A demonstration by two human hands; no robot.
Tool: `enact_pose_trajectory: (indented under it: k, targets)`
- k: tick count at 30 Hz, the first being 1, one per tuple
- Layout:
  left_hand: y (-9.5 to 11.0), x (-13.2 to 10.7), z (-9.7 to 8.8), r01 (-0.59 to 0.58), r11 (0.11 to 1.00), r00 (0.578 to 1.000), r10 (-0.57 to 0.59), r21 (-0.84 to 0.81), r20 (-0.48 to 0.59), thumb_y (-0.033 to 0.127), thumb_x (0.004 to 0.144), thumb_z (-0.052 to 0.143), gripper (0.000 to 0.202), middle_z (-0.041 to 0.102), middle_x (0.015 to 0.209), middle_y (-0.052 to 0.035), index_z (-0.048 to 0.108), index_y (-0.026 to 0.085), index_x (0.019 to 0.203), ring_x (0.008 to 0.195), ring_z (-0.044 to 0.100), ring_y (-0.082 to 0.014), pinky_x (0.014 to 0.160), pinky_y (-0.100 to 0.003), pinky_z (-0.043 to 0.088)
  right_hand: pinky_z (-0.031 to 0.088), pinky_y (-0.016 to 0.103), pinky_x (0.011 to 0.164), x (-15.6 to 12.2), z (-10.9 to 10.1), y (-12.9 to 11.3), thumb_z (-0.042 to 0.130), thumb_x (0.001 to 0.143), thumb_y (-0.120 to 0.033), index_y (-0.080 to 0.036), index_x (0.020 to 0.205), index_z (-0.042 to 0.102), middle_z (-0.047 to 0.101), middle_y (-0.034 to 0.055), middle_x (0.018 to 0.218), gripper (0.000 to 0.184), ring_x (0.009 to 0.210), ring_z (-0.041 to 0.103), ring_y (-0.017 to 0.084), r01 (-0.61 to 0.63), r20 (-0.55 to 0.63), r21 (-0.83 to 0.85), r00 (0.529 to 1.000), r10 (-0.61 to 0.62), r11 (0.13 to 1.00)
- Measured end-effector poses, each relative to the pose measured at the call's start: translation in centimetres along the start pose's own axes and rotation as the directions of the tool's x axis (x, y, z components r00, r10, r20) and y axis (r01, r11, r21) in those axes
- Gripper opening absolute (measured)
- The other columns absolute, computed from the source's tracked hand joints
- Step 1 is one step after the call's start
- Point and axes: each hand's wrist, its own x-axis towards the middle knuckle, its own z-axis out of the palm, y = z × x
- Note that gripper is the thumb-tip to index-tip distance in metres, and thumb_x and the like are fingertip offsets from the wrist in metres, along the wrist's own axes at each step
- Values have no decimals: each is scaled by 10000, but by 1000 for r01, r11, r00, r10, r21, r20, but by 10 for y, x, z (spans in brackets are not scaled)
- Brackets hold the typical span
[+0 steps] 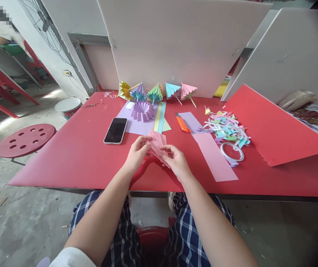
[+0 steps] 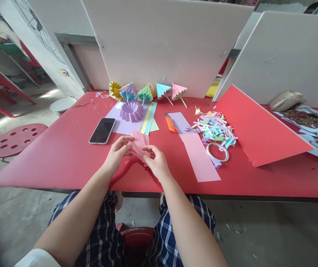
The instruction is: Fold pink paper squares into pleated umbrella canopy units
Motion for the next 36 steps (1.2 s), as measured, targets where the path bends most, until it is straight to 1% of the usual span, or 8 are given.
enact_pose_trajectory:
  k: [7, 12, 16, 19, 22, 28, 32, 36]
  targets:
    - [0, 0, -2, 22, 999, 999, -21, -47, 25, 230, 694, 514, 301, 560, 932, -22, 556, 195, 990, 711, 527, -115, 613, -266, 504, 531, 251, 529, 2, 0, 2, 643, 674, -408, -253, 963, 584, 579, 10, 967, 333, 645, 565, 104, -11, 17, 41, 1000, 10, 999]
    - [3, -1, -2, 39, 998, 999, -38, -55, 19, 215, 681, 531, 334, 566, 865, -11, 559, 194, 1013, 713, 547, -121, 626, -273, 507, 538, 279, 534, 1, 0, 2, 636, 689, -366, -266, 1045, 549, 613, 1, 905, 380, 536, 579, 88, -53, 90, 81, 995, 45, 995]
    - [3, -2, -2, 72, 995, 994, -77, 71, 83, 267, 691, 585, 380, 566, 701, 14, 534, 215, 1064, 624, 577, -128, 588, -271, 493, 535, 273, 538, 1, -1, 4, 630, 692, -326, -267, 1057, 551, 619, -5, 874, 378, 530, 574, 80, -42, 82, 62, 996, 37, 997]
    - [3, -3, -1, 43, 985, 991, -63, 166, 117, 310, 694, 621, 401, 516, 554, 44, 523, 214, 1070, 540, 543, -117, 530, -239, 460, 534, 273, 544, 1, -1, 4, 628, 692, -317, -266, 1064, 552, 616, -14, 826, 383, 529, 568, 80, -34, 76, 46, 997, 31, 998]
    - [4, -3, 0, 12, 986, 992, -32, 163, 120, 318, 693, 630, 397, 529, 569, 42, 519, 209, 1058, 530, 524, -101, 515, -217, 443, 533, 275, 547, 1, -1, 3, 622, 699, -320, -265, 1072, 550, 614, -14, 806, 384, 533, 565, 83, -26, 75, 40, 997, 23, 999]
    - [6, -3, 0, 60, 992, 994, -70, 114, 81, 301, 665, 651, 421, 542, 566, 42, 536, 202, 1057, 566, 573, -121, 558, -237, 468, 534, 277, 557, 0, -2, 0, 625, 704, -312, -266, 1058, 558, 620, -12, 814, 364, 541, 570, 87, -13, 65, 38, 998, 10, 999]
    - [5, -1, 0, 57, 998, 998, -57, 33, -6, 293, 656, 657, 422, 556, 586, 38, 552, 193, 1053, 593, 592, -128, 638, -282, 503, 532, 275, 550, 1, -4, 0, 637, 696, -323, -247, 1028, 580, 604, -26, 713, 345, 533, 582, 101, 6, 38, 35, 999, -7, 999]
    - [4, 1, -1, 42, 999, 996, -44, -32, -75, 314, 644, 664, 419, 588, 688, 10, 563, 182, 1029, 618, 582, -120, 626, -282, 513, 546, 285, 583, 0, -7, -4, 652, 686, -326, -227, 984, 609, 602, -24, 690, 317, 579, 606, 114, 14, 45, 48, 999, -16, 999]
